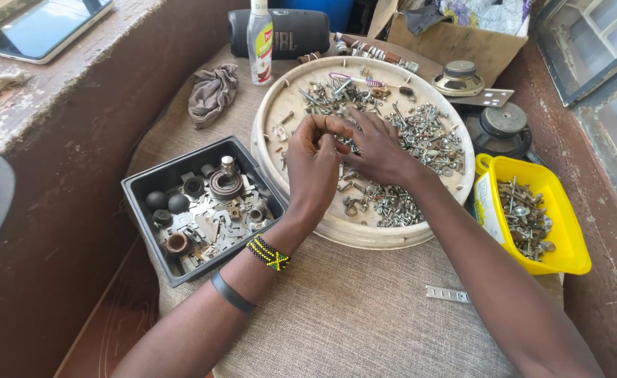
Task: Sorting various metal screws and small hardware from a large round tray into a smaller yellow plastic bin.
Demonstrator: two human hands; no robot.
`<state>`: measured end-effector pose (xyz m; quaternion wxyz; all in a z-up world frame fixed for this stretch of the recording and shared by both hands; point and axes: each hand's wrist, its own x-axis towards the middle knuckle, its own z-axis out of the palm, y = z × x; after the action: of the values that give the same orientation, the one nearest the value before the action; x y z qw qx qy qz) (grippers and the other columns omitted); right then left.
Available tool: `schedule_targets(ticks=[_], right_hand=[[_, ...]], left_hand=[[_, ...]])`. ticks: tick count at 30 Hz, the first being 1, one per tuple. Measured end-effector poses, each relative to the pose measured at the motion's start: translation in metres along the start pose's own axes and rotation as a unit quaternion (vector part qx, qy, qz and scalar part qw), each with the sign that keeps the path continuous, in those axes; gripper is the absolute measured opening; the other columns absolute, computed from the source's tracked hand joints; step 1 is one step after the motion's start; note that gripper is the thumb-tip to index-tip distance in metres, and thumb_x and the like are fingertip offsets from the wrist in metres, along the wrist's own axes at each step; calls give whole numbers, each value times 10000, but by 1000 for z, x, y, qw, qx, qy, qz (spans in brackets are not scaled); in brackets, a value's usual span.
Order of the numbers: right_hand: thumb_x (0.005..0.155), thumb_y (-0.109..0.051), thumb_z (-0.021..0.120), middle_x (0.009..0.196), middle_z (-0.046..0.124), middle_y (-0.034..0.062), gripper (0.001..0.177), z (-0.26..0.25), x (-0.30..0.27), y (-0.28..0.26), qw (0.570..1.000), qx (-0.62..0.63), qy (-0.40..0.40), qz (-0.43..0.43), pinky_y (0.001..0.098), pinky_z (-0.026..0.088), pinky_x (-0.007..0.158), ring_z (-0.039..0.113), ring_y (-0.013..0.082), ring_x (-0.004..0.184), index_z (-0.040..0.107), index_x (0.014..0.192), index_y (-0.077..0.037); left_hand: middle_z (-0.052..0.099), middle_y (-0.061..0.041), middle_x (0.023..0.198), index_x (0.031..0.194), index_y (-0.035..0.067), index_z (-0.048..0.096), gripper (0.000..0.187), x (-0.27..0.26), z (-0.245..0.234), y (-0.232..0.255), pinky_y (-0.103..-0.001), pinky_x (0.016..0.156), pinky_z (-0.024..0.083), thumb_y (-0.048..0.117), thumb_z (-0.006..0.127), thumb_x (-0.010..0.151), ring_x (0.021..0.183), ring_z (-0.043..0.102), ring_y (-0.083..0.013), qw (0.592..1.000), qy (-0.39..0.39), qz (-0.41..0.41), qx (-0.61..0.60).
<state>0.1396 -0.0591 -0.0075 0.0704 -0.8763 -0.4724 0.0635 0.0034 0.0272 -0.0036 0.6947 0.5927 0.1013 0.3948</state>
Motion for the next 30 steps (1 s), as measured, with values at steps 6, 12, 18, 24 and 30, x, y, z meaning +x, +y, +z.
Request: schedule_targets(ticks=[6, 12, 18, 24, 30], right_hand=[[963, -486, 463, 1549, 416, 132, 652, -22, -32, -20, 999, 15, 12, -27, 662, 311, 1142, 359, 411, 1456, 486, 1525, -157], [1019, -614, 321, 1444, 512, 136, 645, -29, -65, -23, 998, -34, -29, -33, 596, 369, 1096, 436, 371, 1405, 516, 1487, -215], [1044, -590, 340, 1320, 570, 111, 559, -29, -84, -18, 998, -41, -36, -34, 565, 408, 1087, 513, 352, 1328, 570, 1405, -230], [1060, -563, 381, 1059, 631, 103, 445, -9, -80, 2, 997, -7, 17, -73, 515, 506, 969, 658, 338, 1083, 608, 1211, -212], [1115, -398, 424, 690, 614, 59, 434, 12, -74, 22, 983, 70, 132, -104, 376, 562, 631, 695, 260, 680, 646, 859, -126]], left_hand=[[718, -114, 848, 926, 64, 626, 259, 2, 0, -5, -233, 618, 509, -55, 398, 892, 711, 683, -126, 1000, -3, 12, -2], [670, -84, 788, 901, 82, 610, 254, 5, 0, -15, -215, 583, 486, -50, 393, 902, 661, 647, -122, 1000, 14, 12, -25], [655, -84, 752, 885, 78, 613, 259, 5, 0, -20, -213, 536, 478, -62, 395, 897, 630, 647, -125, 1000, 12, 10, -11], [656, -106, 761, 904, 66, 604, 249, -3, 1, -9, -229, 528, 517, -50, 384, 903, 649, 651, -141, 1000, -13, -7, 3], [706, -150, 888, 998, 39, 611, 255, -5, 2, -15, -271, 625, 596, -50, 386, 917, 787, 697, -174, 996, -69, -34, 39]])
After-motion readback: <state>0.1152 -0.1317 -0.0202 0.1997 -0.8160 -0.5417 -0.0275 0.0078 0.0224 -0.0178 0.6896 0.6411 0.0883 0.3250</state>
